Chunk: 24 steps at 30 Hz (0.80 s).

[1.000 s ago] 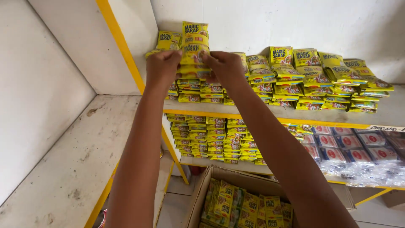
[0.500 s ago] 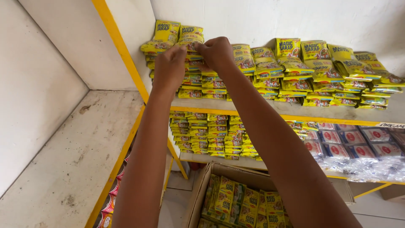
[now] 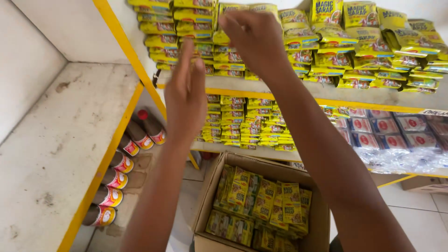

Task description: Stocking seasoning packets from a box onto retail shelves.

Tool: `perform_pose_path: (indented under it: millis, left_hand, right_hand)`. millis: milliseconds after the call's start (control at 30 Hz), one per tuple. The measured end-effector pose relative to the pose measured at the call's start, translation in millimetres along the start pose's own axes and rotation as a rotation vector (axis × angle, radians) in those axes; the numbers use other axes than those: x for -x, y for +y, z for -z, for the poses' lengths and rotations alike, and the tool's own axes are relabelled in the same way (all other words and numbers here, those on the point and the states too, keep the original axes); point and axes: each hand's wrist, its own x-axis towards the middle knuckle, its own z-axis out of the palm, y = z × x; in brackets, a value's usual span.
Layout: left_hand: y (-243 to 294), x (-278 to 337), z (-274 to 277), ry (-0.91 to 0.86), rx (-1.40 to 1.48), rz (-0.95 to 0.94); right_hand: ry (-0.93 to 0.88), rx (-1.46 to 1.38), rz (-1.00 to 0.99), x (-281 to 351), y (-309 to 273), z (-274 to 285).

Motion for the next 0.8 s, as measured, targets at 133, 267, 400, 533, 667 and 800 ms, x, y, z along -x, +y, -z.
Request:
perform_pose_path:
  millis: [133, 267, 400, 533, 667, 800]
  left_hand:
    - [-24, 127, -30, -0.062, 0.11, 0.213]
    - [-134, 290, -105, -0.389, 0.224, 0.704]
    - [-245, 471, -169, -1.022, -0.127, 0.922]
    - [-307, 590, -202, -1.149, -0.27, 0.801]
    - [-300, 582, -195, -1.433, -0.477, 1.069]
    - [-287, 573, -174, -1.232, -0.495, 1.125]
  right_hand:
    - [-0.069, 0.112, -0.258, 148, -1, 26]
    - [-0.349, -0.373, -0.623, 330, 125, 10]
    - [-0.981, 0.027, -0.94, 533, 237, -26]
    - [-1.426, 0.183, -0.812, 623, 231, -57]
    - [-1.407, 0.333, -0.731, 621, 226, -73]
    - [-1.437, 0.349, -0.548, 609, 193, -70]
